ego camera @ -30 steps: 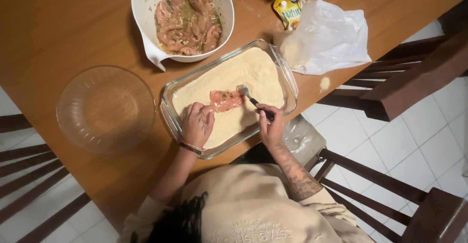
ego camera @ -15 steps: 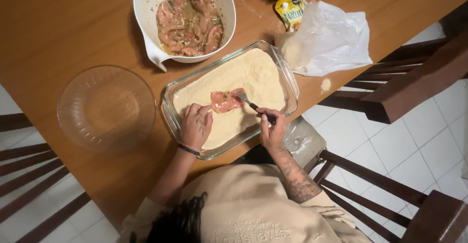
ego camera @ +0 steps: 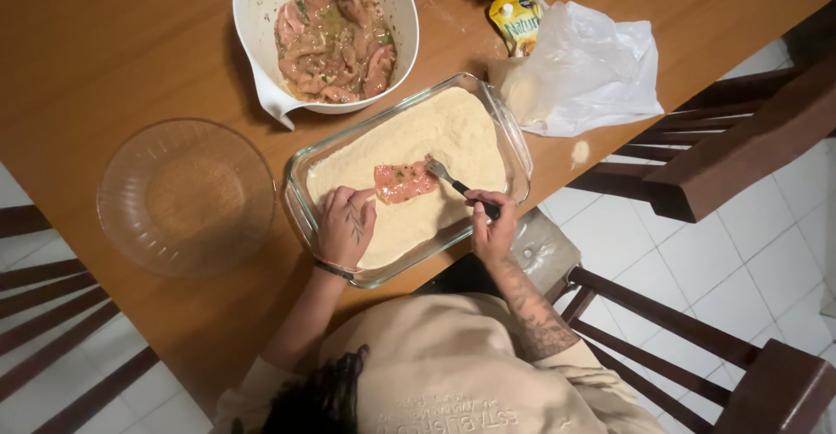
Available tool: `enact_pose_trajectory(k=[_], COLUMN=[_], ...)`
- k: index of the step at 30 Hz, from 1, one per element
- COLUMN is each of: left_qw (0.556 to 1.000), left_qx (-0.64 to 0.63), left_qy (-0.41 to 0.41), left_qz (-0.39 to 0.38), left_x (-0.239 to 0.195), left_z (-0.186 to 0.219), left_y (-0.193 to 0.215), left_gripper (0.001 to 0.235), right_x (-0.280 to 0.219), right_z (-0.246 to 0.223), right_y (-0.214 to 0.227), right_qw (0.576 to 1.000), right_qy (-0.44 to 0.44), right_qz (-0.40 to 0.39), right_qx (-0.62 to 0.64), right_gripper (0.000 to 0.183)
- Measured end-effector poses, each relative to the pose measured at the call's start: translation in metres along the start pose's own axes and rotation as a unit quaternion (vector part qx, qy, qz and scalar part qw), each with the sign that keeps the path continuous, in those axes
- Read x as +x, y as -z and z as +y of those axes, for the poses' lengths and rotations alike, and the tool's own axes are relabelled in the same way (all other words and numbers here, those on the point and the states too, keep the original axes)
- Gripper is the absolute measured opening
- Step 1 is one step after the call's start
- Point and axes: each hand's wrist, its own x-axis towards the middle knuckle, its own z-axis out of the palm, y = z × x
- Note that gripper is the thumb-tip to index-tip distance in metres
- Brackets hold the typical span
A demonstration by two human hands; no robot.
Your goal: Preparing and breading pieces of chicken in a glass dish for cooking.
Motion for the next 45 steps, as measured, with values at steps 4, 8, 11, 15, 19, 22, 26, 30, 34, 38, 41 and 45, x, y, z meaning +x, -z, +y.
enact_pose_trajectory(k=[4, 8, 11, 15, 19, 22, 26, 30, 34, 38, 41, 45], left_qw=[1.000, 1.000, 1.000, 1.000, 1.000, 1.000, 1.000, 0.999, 0.999, 0.999, 0.999, 0.999], left_qx=[0.008, 0.006, -0.003, 0.006, 0.016, 0.019, 0.022, 0.033, 0.029, 0.008, 0.003, 0.000], left_qy=[0.001, -0.005, -0.006, 0.002, 0.008, 0.012, 0.012, 0.015, 0.012, 0.023, 0.032, 0.040], left_qz=[-0.004, -0.001, -0.004, -0.003, 0.010, 0.010, 0.014, 0.015, 0.021, 0.020, 0.019, 0.018], left_x=[-0.001, 0.001, 0.001, -0.005, -0.006, -0.007, -0.013, -0.014, -0.015, -0.013, -0.012, -0.014], left_z=[0.004, 0.001, 0.004, 0.005, 0.000, -0.002, -0.010, -0.015, -0.014, -0.009, -0.007, -0.008], left_y=[0.004, 0.003, 0.003, 0.004, 0.013, 0.016, 0.013, 0.010, 0.015, 0.024, 0.028, 0.029], left_gripper=[0.017, 0.016, 0.016, 0.016, 0.017, 0.016, 0.017, 0.016, 0.016, 0.016, 0.017, 0.018], right_x=[0.005, -0.001, -0.002, -0.001, -0.001, -0.001, 0.000, 0.009, 0.024, 0.081, 0.132, 0.186], right_z=[-0.013, -0.010, -0.023, -0.034, -0.038, -0.040, -0.043, -0.048, -0.054, -0.081, -0.089, -0.102], right_y=[0.014, 0.005, -0.012, -0.012, -0.025, -0.033, -0.035, -0.043, -0.036, -0.037, -0.057, -0.084], right_qw=[1.000, 1.000, 0.999, 0.998, 0.994, 0.990, 0.992, 0.987, 0.990, 0.994, 0.986, 0.978], right_qy=[-0.006, 0.017, 0.017, 0.023, 0.023, 0.017, 0.021, -0.002, -0.004, 0.095, 0.124, 0.119], right_qz=[0.003, -0.004, -0.037, -0.044, -0.085, -0.131, -0.125, -0.163, -0.141, 0.011, 0.084, 0.137], right_qx=[-0.030, 0.021, 0.023, 0.033, 0.064, 0.043, 0.029, 0.003, 0.023, 0.057, 0.077, 0.107], right_gripper=[0.014, 0.017, 0.017, 0.020, 0.018, 0.020, 0.021, 0.019, 0.017, 0.009, 0.015, 0.021])
